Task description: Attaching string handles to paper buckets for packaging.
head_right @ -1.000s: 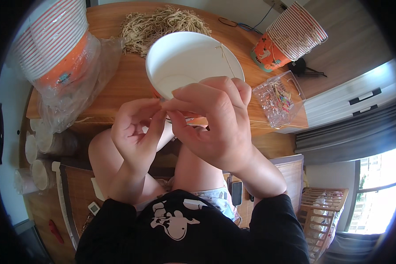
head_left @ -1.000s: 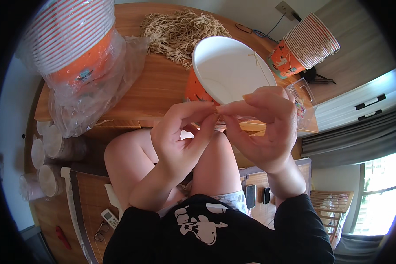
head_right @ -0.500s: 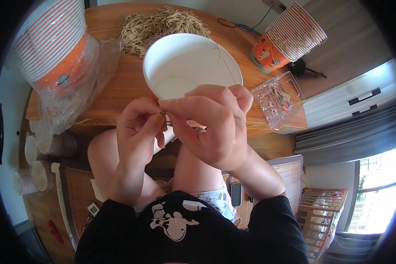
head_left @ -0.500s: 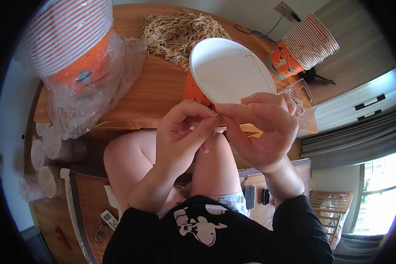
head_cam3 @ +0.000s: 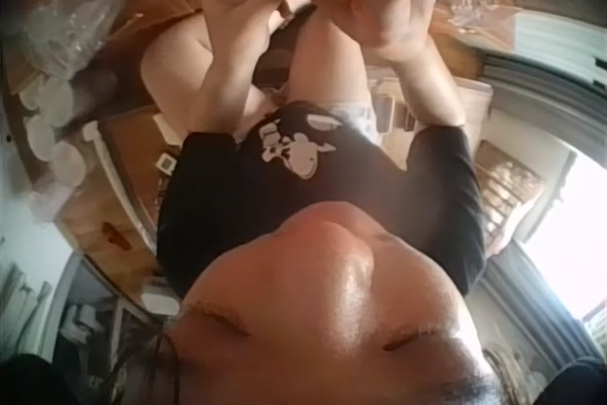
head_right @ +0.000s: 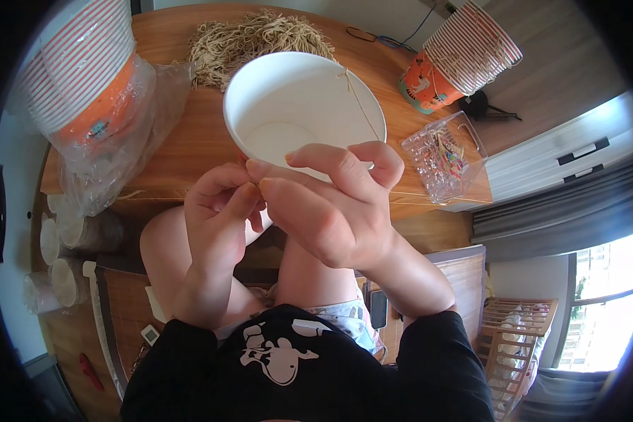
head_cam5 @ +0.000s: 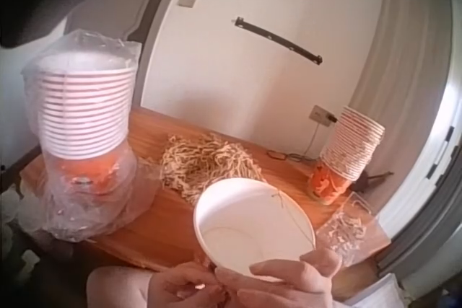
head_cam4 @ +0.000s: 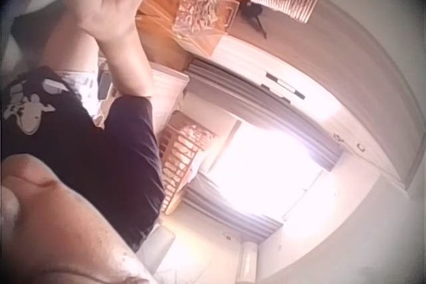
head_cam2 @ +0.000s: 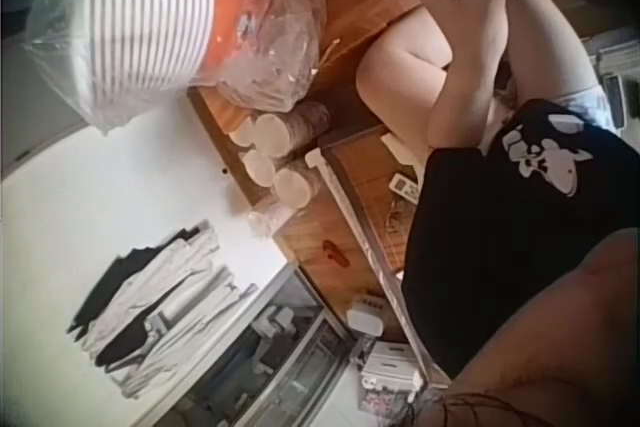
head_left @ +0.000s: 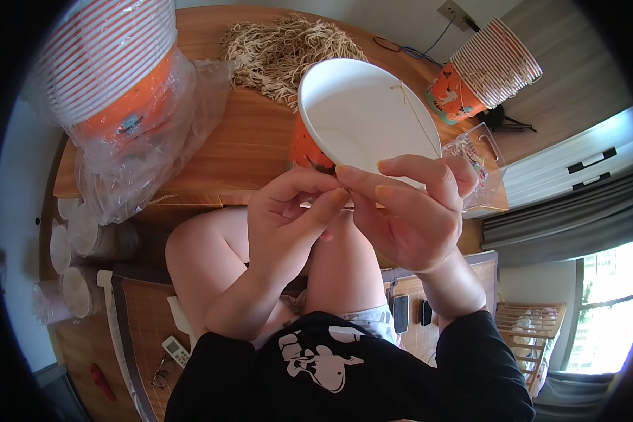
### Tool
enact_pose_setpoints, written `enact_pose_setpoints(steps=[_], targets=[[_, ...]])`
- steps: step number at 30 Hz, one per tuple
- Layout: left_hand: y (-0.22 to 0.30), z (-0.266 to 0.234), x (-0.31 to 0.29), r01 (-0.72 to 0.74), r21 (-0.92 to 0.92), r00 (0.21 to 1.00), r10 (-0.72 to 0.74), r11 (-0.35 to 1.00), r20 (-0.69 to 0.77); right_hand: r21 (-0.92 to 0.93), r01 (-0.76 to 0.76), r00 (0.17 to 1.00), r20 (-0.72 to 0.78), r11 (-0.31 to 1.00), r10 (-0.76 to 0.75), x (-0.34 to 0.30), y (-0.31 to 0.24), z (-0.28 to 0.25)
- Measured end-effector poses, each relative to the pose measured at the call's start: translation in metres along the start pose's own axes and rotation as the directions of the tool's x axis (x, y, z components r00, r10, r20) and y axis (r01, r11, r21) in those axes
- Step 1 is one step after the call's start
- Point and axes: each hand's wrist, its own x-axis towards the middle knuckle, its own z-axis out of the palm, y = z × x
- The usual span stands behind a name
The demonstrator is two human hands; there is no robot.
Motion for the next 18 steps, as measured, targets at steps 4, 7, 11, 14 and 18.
enact_pose_setpoints(steps=[4, 7, 11, 14, 18], targets=[[0.001, 0.001, -0.002, -0.064, 0.187, 0.996, 0.075, 0.98, -0.053, -0.084, 0.07, 0.998, 0.01, 0.994, -0.069, -0.004, 0.001, 0.002], [0.002, 0.005, 0.0, -0.13, 0.302, 0.988, 0.148, 0.944, -0.035, -0.068, 0.028, 0.999, 0.03, 0.997, -0.026, -0.003, 0.0, -0.001], [-0.002, 0.003, 0.0, -0.134, 0.368, 0.987, 0.158, 0.92, -0.037, 0.107, -0.142, 0.99, 0.017, 0.984, 0.142, -0.004, 0.001, 0.005], [-0.007, 0.003, 0.001, -0.171, 0.386, 0.979, 0.2, 0.907, -0.037, 0.25, -0.181, 0.977, -0.066, 0.951, 0.203, -0.009, 0.001, 0.013], [-0.006, 0.004, 0.005, -0.294, 0.483, 0.948, 0.316, 0.825, 0.035, 0.303, -0.226, 0.961, -0.089, 0.926, 0.264, -0.014, -0.001, 0.017]])
